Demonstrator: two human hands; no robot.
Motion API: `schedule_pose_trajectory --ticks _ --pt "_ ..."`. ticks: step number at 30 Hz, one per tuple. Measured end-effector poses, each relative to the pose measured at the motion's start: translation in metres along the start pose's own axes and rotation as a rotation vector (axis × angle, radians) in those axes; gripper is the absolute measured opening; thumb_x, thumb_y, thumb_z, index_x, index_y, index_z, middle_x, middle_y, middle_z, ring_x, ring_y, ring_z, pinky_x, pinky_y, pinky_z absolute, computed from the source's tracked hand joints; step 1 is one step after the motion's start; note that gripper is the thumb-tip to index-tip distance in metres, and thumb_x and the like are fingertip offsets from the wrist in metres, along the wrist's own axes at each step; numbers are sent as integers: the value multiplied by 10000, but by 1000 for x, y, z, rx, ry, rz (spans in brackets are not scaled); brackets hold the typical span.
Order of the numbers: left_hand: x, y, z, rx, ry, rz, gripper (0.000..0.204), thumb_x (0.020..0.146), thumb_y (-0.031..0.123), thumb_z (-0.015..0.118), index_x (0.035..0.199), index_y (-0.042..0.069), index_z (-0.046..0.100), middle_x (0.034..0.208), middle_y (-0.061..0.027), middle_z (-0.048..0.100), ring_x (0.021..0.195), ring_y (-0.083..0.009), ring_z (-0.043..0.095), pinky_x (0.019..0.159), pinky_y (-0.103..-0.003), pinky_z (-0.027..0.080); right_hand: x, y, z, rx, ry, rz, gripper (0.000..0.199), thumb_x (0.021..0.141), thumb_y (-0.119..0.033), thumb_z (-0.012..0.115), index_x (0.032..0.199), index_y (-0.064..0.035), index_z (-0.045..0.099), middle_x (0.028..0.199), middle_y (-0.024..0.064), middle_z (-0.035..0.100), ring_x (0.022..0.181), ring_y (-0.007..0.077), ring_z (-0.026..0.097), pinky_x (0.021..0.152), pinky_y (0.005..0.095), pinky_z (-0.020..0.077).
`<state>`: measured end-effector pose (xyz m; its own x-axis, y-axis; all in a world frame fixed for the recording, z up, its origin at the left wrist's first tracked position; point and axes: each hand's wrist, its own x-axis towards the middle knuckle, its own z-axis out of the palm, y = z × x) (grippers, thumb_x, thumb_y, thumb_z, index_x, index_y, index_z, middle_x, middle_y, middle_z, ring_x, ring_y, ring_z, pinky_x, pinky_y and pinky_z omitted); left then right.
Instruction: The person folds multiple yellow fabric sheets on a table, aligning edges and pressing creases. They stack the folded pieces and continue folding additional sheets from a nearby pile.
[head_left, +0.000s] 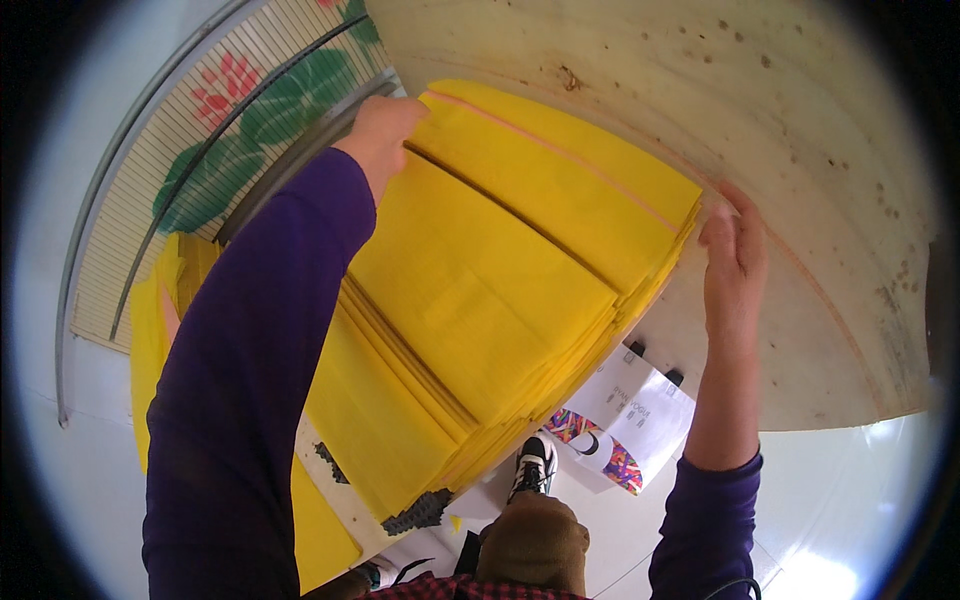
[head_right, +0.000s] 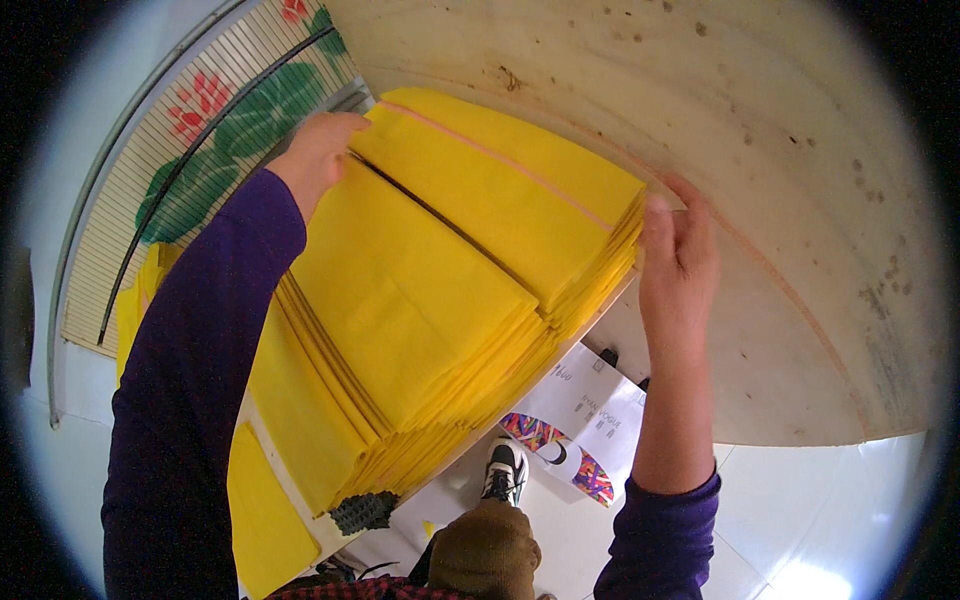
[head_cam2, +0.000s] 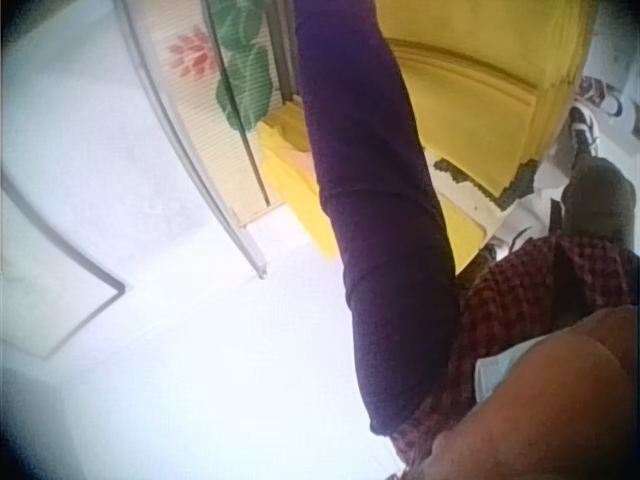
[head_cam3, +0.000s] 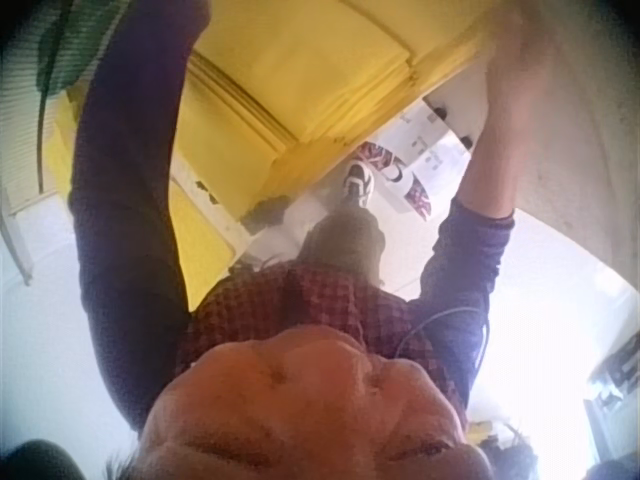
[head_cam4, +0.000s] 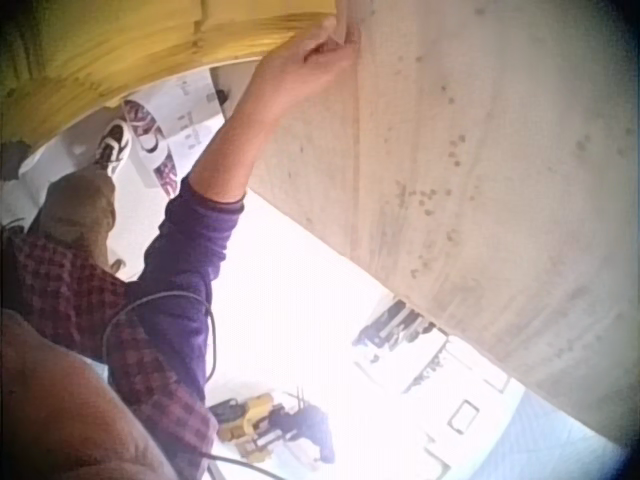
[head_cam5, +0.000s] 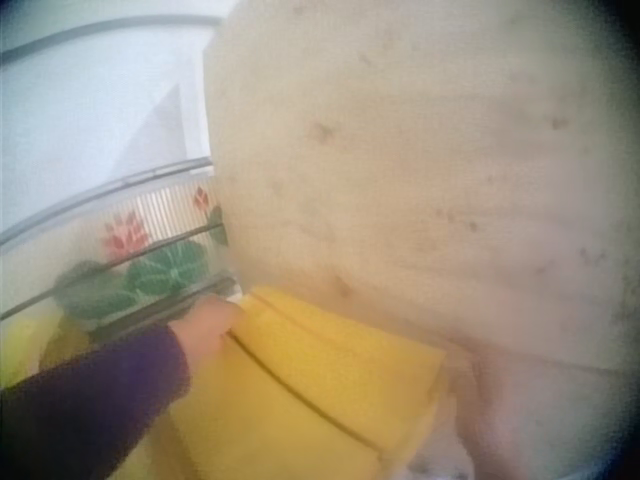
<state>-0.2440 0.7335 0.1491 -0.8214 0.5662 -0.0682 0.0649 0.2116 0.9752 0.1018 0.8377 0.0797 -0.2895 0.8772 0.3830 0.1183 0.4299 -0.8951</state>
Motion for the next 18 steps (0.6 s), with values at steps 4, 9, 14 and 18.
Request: schedule_pose_trajectory --ticks 4,9,14,18 --pt "-21 15 2 -76 166 73 641 835 83 639 1355 -130 329 1363 -236 416 1257 -308 402 1007 -496 334 -19 19 13 -6 155 -312 605 994 -477 346 1386 -26 440 1345 196 458 1296 297 395 1079 404 290" --pt "-54 30 -19 -37 148 170 735 886 130 598 1468 -58 192 1509 -217 263 1384 -320 271 1098 -445 258 -26 19 47 -18 105 -478 721 989 -563 243 1484 -41 278 1554 201 202 1452 358 139 1160 430 115" --pt "-99 35 -68 -24 76 300 702 923 188 589 1479 -24 218 1547 -184 217 1439 -274 189 1155 -354 177 -24 12 57 -40 79 -452 719 992 -551 254 1497 -40 240 1560 202 181 1457 369 100 1160 459 71" --pt "-136 36 -110 -57 98 369 599 970 217 530 1461 -18 283 1537 -143 260 1433 -239 218 1168 -352 172 -24 18 57 -27 44 -466 692 1003 -508 277 1491 -19 241 1559 196 189 1458 349 118 1165 441 84"
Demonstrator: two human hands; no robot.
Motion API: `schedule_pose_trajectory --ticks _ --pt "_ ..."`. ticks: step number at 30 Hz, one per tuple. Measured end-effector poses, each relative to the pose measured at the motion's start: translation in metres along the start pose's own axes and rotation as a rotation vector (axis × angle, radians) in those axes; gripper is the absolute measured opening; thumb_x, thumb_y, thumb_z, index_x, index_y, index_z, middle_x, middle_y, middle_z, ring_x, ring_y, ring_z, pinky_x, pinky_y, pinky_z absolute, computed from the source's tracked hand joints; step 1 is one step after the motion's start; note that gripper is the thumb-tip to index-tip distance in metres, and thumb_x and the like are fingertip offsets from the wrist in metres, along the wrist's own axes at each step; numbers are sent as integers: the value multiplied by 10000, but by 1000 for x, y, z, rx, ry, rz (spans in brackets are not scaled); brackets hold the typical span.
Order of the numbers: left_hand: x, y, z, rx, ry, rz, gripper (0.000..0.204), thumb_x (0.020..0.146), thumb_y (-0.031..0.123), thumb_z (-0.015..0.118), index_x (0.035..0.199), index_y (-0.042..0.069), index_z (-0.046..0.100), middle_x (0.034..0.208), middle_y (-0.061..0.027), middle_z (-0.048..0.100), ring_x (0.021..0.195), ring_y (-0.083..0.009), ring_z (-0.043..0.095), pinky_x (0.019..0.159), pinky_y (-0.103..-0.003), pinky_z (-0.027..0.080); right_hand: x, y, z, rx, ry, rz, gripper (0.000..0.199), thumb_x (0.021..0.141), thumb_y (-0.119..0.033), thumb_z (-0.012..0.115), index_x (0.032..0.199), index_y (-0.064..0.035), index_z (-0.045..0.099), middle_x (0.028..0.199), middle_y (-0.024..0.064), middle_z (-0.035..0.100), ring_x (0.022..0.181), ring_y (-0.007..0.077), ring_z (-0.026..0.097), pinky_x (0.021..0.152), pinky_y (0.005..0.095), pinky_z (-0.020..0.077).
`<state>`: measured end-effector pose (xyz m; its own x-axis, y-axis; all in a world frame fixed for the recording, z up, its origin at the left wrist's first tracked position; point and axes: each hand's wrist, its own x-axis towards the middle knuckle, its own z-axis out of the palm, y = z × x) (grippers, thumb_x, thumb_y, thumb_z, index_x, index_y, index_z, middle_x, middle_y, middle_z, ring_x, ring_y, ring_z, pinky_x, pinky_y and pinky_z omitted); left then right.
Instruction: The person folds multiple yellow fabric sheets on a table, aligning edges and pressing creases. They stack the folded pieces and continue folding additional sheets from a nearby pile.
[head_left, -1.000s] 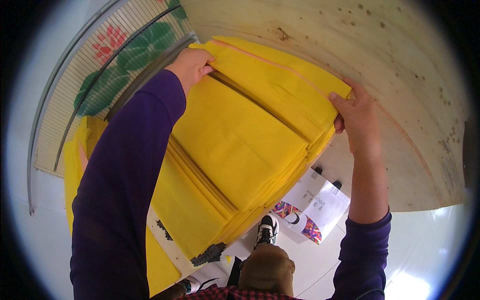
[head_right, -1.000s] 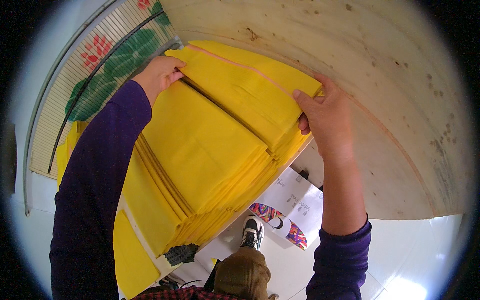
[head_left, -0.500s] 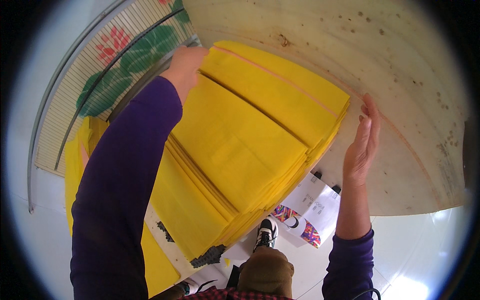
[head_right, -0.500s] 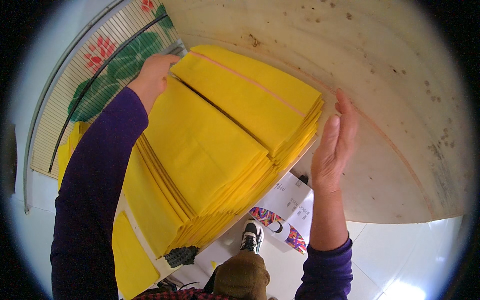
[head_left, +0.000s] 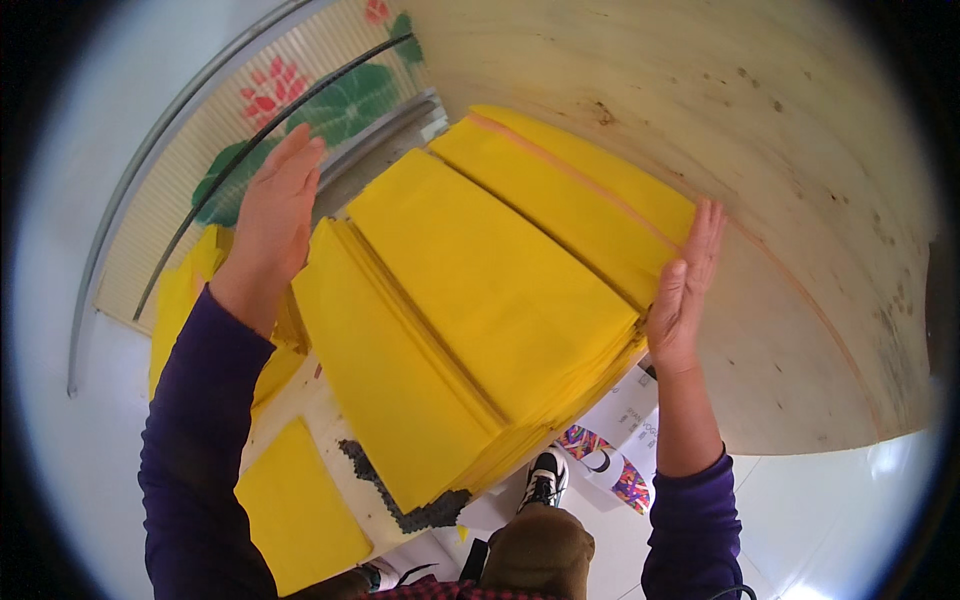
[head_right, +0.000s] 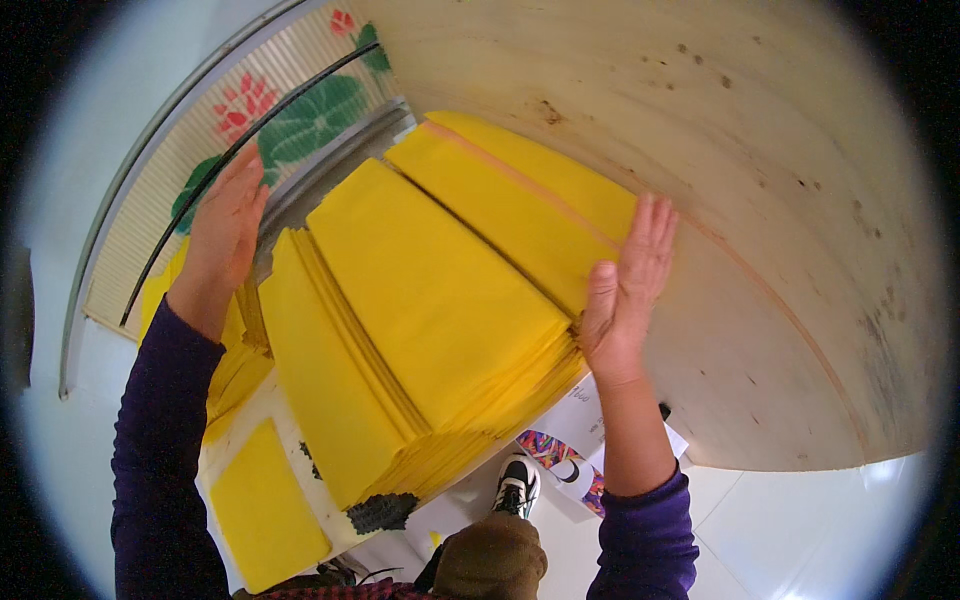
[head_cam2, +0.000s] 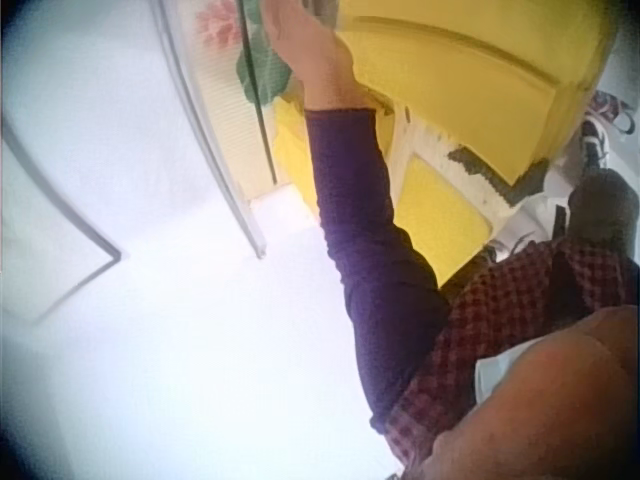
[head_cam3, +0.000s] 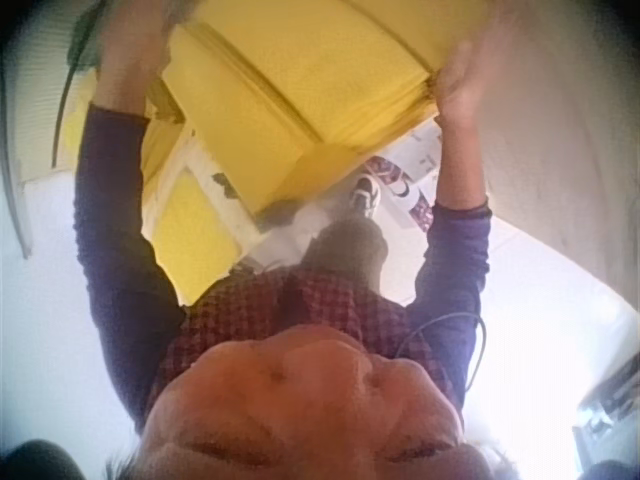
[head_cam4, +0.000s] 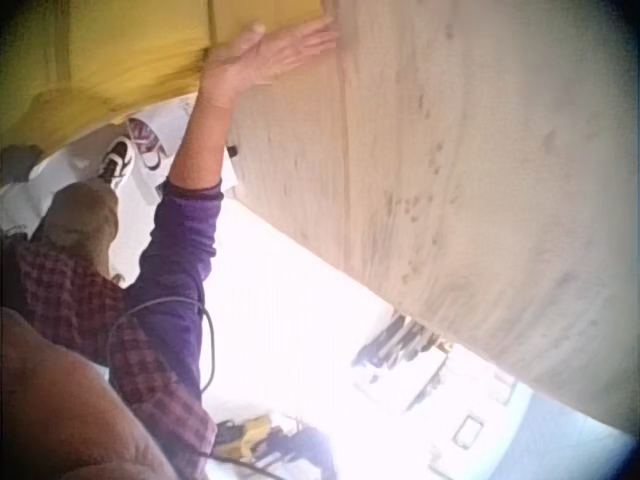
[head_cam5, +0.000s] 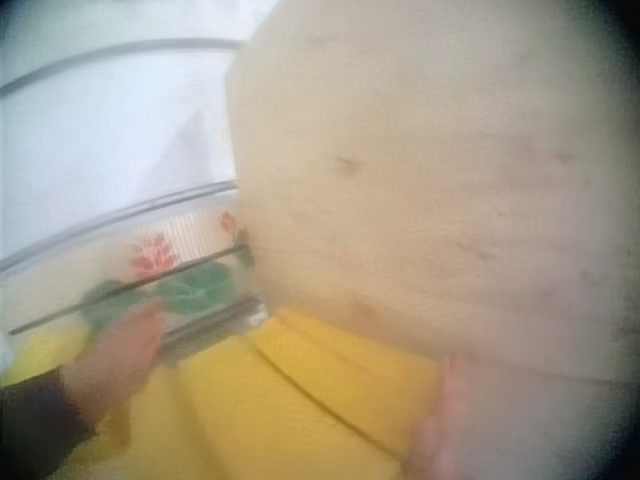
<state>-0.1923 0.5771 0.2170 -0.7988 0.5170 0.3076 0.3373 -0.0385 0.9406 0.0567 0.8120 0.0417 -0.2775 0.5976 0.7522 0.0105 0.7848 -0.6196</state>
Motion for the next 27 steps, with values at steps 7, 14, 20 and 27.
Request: schedule_pose_trajectory --ticks 7,14,20,27 --pt "-96 32 -96 102 61 22 522 1015 258 432 1457 6 313 1528 -114 295 1419 -227 262 1164 -369 198 -33 2 -45 57 68 37 639 1020 -443 277 1478 3 259 1554 168 229 1455 314 150 1172 433 104" --pt "-265 14 -173 259 341 -109 531 1022 297 406 1464 20 306 1535 -123 282 1426 -238 250 1159 -377 196 -150 -59 -125 -77 -181 222 669 1012 -496 285 1463 -1 282 1535 170 258 1427 323 224 1157 452 160" --pt "-392 -2 -207 292 500 -283 508 1027 284 379 1446 0 335 1503 -147 330 1412 -257 277 1151 -366 213 -198 -132 -129 285 -356 372 737 987 -552 328 1435 32 309 1492 204 304 1362 325 328 1120 436 247" --pt "-483 3 -238 408 615 -270 472 1025 249 395 1399 -38 399 1428 -150 433 1339 -226 382 1104 -320 282 -189 -232 -106 350 -641 62 418 960 -270 466 1248 27 526 1299 232 519 1219 357 484 1053 425 343"
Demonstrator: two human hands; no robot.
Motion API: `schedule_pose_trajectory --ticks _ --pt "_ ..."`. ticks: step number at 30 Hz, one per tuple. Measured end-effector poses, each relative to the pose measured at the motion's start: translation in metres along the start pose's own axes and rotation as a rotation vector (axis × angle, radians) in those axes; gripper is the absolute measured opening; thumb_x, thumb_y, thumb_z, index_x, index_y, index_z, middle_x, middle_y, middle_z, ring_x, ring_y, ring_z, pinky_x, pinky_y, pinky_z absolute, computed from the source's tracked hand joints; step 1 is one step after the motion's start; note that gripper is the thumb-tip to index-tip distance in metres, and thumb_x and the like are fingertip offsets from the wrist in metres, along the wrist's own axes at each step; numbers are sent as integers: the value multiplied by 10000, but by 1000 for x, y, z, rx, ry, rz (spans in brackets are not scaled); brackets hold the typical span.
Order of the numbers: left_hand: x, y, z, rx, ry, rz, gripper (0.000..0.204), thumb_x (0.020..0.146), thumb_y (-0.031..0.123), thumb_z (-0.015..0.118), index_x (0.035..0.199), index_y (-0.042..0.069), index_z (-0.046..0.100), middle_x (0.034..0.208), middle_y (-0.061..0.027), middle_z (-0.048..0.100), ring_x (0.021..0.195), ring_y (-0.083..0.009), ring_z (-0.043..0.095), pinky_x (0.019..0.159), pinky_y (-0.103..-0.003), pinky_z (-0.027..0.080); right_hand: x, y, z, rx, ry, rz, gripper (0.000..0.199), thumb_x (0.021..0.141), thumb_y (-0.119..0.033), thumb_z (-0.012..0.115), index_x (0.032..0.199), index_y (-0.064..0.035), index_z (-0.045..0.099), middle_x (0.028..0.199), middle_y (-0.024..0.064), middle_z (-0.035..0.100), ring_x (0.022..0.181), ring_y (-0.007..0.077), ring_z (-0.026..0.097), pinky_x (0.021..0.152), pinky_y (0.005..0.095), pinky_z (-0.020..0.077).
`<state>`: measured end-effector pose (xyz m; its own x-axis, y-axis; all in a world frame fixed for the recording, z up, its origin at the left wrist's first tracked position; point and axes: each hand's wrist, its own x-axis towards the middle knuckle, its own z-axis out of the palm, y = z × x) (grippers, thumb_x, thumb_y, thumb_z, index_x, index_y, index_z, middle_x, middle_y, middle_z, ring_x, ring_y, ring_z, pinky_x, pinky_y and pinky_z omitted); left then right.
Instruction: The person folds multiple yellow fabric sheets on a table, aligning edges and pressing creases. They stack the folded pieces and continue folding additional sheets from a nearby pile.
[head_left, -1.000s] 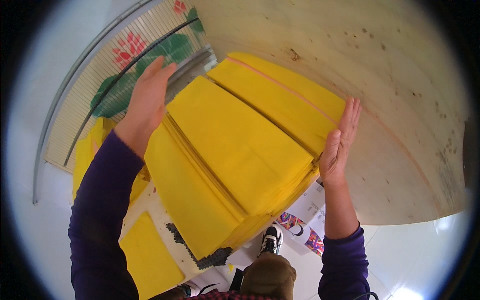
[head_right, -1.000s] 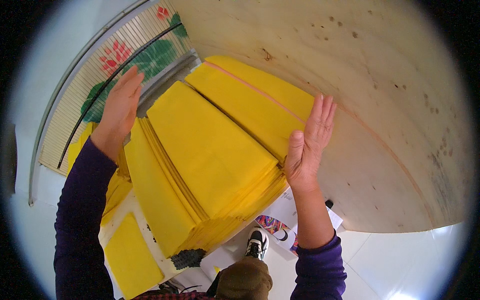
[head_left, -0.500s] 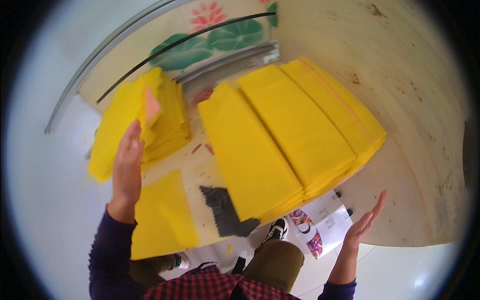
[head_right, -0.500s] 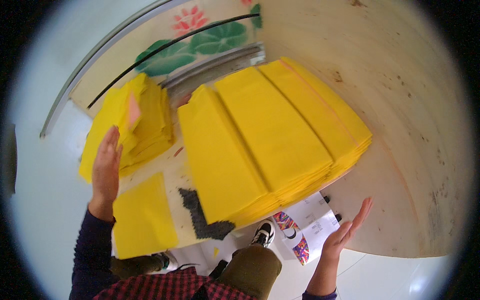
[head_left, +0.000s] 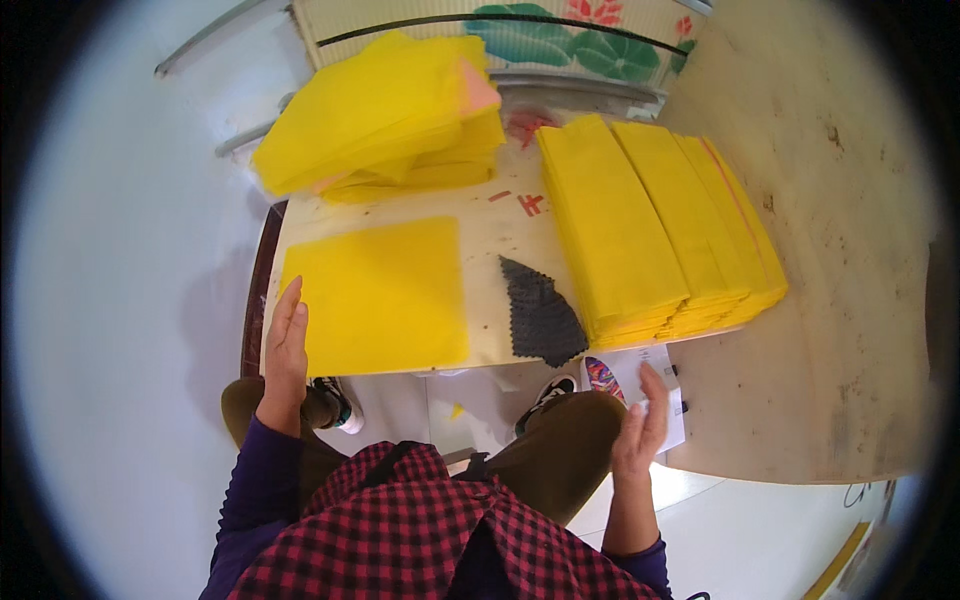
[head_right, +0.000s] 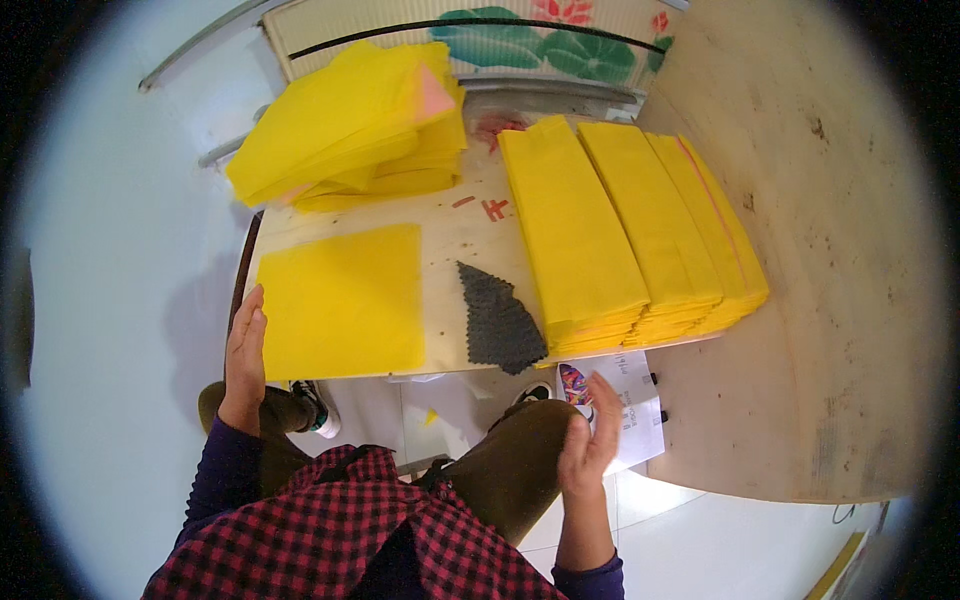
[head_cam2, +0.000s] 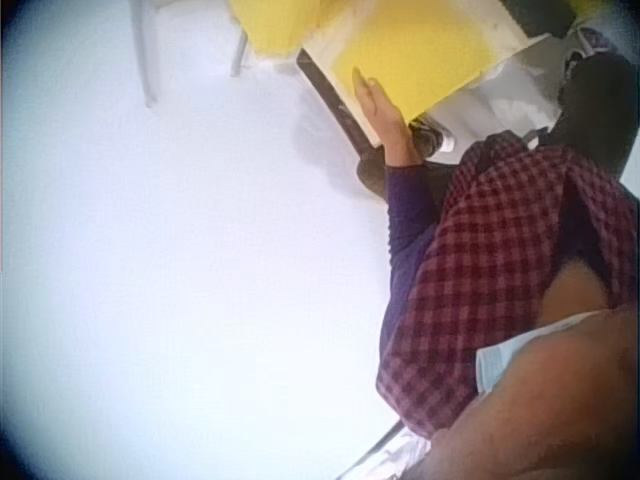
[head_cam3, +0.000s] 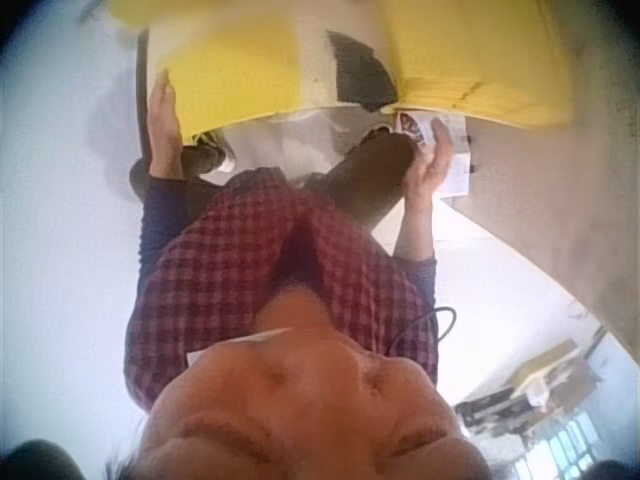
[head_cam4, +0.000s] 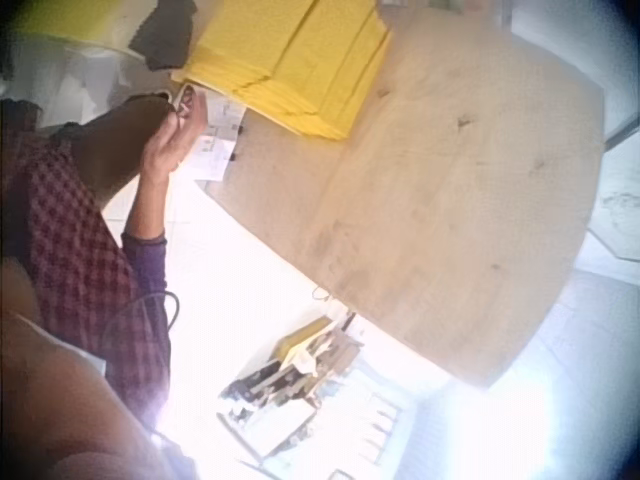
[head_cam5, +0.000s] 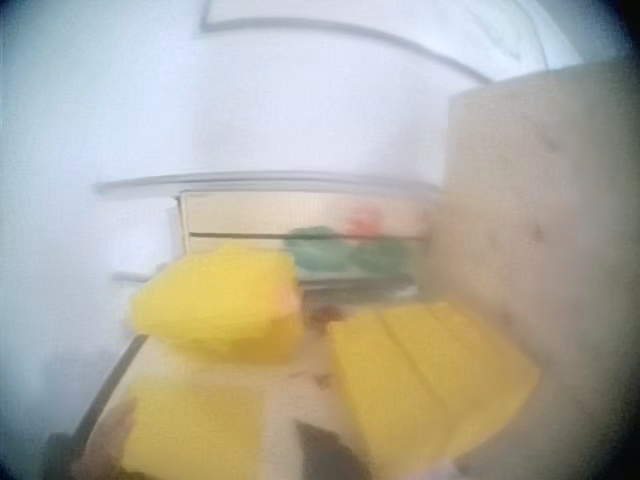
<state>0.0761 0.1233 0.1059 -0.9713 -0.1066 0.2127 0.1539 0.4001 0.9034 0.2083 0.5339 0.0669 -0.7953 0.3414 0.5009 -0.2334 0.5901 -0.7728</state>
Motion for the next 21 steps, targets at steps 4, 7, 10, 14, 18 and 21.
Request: schedule_pose_trajectory --ticks 4,7,10,14,18,21 --pt "-26 -24 -38 -87 44 -69 442 1022 223 421 1378 -40 421 1381 -129 475 1296 -196 414 1077 -285 299 12 -29 46 -111 -342 -60 359 892 -128 578 1218 17 543 1285 215 530 1195 366 496 1039 420 368" --pt "-40 -47 -60 -98 79 -150 432 1023 232 419 1363 -33 446 1373 -115 483 1297 -195 412 1092 -295 281 26 -16 91 -161 -463 -96 379 895 -142 591 1242 3 540 1316 209 520 1233 371 472 1052 412 362" --pt "-56 -71 -78 -73 129 -105 427 1020 238 446 1340 -43 461 1313 -113 531 1241 -178 464 1055 -281 326 37 14 130 -301 -543 -55 408 895 -191 604 1251 0 545 1338 221 505 1255 383 450 1061 421 354" --pt "-68 -99 -100 -146 203 -190 397 1011 231 477 1302 -38 499 1273 -95 554 1205 -159 483 1034 -276 346 33 36 146 -466 -567 -20 460 876 -255 617 1240 20 559 1362 242 479 1268 395 431 1069 451 340" --pt "-70 -115 -116 -215 257 -216 360 1005 217 497 1265 -29 533 1221 -77 580 1148 -142 510 1005 -269 370 29 28 151 -426 -483 0 413 865 -210 640 1212 6 582 1326 234 509 1254 391 442 1048 453 364" --pt "-59 -119 -119 -300 299 -223 343 1002 212 504 1249 -23 549 1195 -67 590 1123 -133 520 984 -264 383 39 11 156 -325 -431 -59 363 869 -176 643 1182 2 596 1266 227 550 1185 369 505 1020 431 393"
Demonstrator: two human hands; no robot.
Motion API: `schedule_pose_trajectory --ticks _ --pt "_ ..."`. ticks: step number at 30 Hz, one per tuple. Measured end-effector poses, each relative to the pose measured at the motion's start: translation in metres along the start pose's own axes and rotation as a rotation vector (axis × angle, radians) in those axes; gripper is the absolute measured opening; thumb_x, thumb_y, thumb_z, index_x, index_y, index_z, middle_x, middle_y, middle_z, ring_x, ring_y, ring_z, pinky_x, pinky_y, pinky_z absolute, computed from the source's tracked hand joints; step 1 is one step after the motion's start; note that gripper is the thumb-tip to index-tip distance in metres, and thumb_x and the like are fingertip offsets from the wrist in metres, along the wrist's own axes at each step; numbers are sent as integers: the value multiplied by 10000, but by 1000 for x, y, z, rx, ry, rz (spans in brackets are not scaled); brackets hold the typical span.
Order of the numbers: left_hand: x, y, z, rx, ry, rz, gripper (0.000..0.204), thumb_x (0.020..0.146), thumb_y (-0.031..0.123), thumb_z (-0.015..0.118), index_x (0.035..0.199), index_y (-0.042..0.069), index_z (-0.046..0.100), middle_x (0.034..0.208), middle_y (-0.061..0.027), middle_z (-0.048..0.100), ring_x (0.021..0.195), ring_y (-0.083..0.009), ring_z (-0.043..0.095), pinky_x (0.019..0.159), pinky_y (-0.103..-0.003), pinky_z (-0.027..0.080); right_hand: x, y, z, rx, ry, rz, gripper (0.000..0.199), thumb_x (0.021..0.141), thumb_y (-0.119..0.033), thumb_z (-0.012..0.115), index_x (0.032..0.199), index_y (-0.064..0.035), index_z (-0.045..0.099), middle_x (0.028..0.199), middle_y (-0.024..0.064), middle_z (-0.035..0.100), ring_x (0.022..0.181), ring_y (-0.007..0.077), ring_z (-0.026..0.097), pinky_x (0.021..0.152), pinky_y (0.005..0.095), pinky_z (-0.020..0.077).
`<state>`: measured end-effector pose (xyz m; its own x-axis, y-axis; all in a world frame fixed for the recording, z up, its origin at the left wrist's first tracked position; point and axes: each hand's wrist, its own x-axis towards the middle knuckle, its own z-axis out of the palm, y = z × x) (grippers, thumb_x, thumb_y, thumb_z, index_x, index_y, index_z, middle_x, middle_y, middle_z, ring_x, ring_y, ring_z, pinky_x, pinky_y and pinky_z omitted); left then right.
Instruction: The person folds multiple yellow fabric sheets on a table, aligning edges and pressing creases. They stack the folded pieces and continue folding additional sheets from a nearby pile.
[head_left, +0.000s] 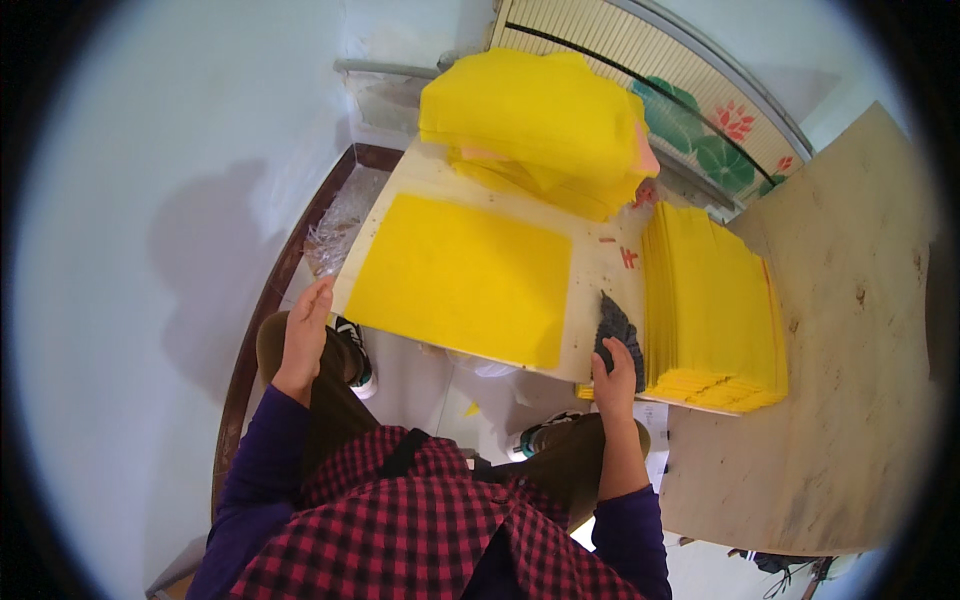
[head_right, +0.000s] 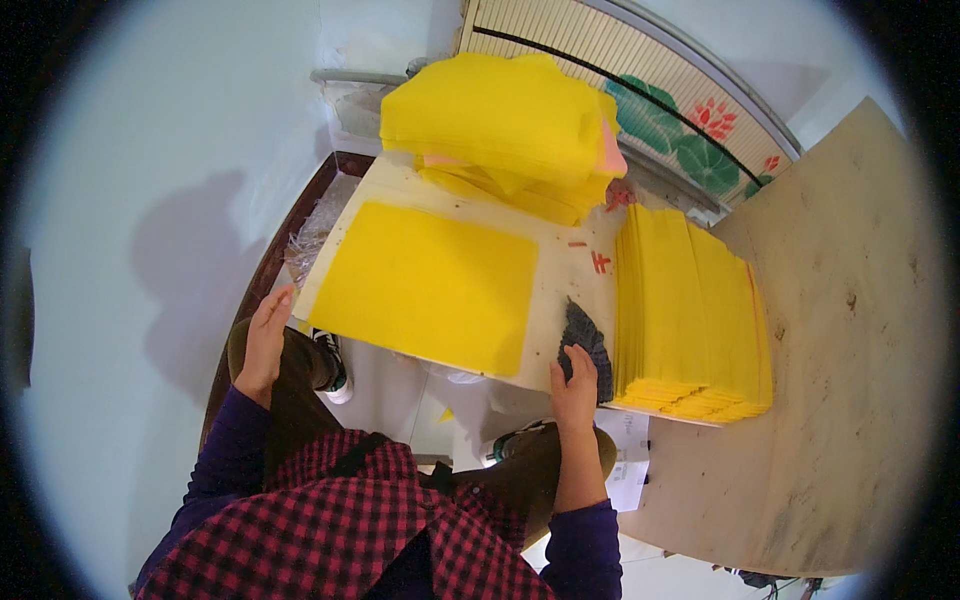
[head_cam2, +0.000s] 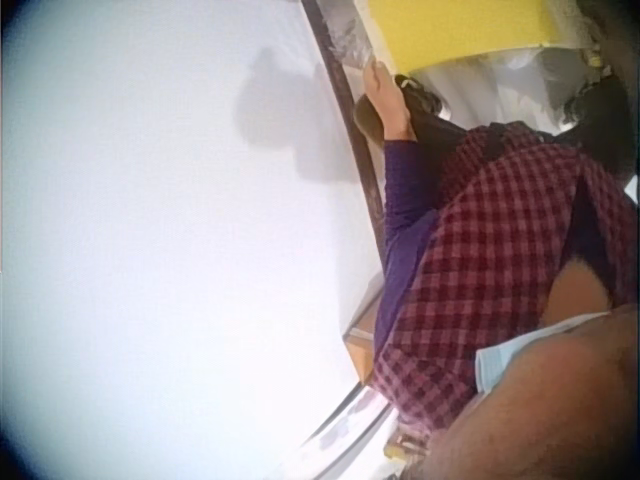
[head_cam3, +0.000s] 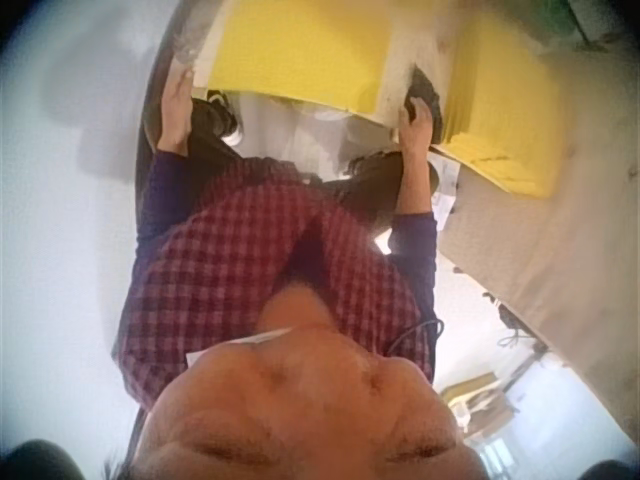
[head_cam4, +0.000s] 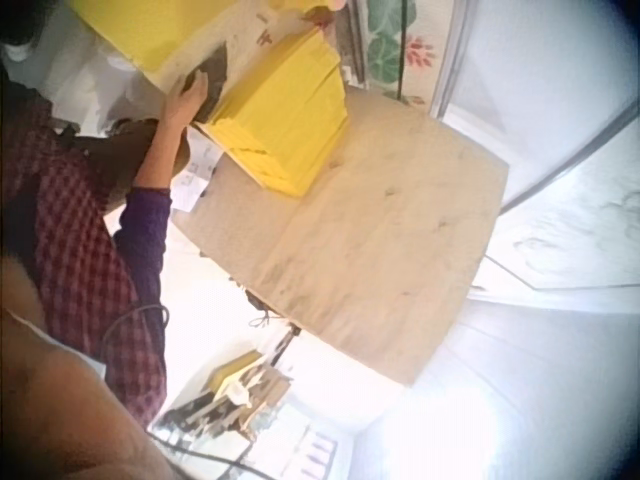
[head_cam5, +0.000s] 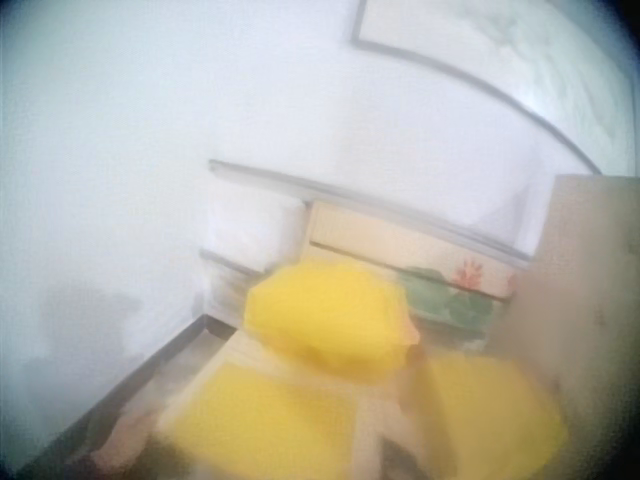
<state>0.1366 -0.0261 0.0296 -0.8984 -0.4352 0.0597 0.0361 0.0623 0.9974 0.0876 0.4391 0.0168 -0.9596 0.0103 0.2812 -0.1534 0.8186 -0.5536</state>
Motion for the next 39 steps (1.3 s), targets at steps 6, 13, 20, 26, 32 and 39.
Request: schedule_pose_trajectory --ticks 6,13,20,26,32,39 --pt "39 7 20 -125 -62 -55 344 974 222 536 1255 28 567 1208 -53 589 1142 -139 519 977 -268 385 42 -48 -1 393 -65 140 310 907 -160 635 1160 15 596 1088 114 643 995 211 612 896 307 460" --pt "103 17 51 -269 -151 -54 373 961 259 560 1269 49 554 1271 -72 567 1177 -170 516 988 -309 388 104 -93 3 651 -118 236 266 964 -214 568 1146 -25 606 1040 32 642 967 130 598 818 278 468" --pt "211 36 80 -205 -217 -98 558 922 357 607 1366 57 453 1355 -108 491 1283 -219 417 1064 -377 308 191 -87 -27 641 47 205 271 948 -215 575 1125 -12 613 969 14 642 878 101 591 776 256 459" --pt "288 47 125 -229 -131 -238 726 859 468 642 1388 25 416 1419 -141 431 1363 -251 317 1113 -452 211 276 -90 -45 538 134 194 270 945 -206 561 1095 12 617 911 28 643 784 102 588 702 241 465" --pt "321 53 140 -310 -358 -398 598 862 391 664 1318 44 493 1306 -136 551 1314 -268 422 1103 -456 273 314 -81 -40 518 105 322 289 943 -242 569 1086 5 616 916 45 644 770 114 607 671 247 490" --pt "311 76 151 -636 -455 -466 402 888 167 641 1233 -7 529 1200 -145 610 1076 -301 604 953 -434 487 292 -55 -2 755 112 391 337 970 -320 539 1108 -14 572 1015 76 638 917 157 612 800 309 482"
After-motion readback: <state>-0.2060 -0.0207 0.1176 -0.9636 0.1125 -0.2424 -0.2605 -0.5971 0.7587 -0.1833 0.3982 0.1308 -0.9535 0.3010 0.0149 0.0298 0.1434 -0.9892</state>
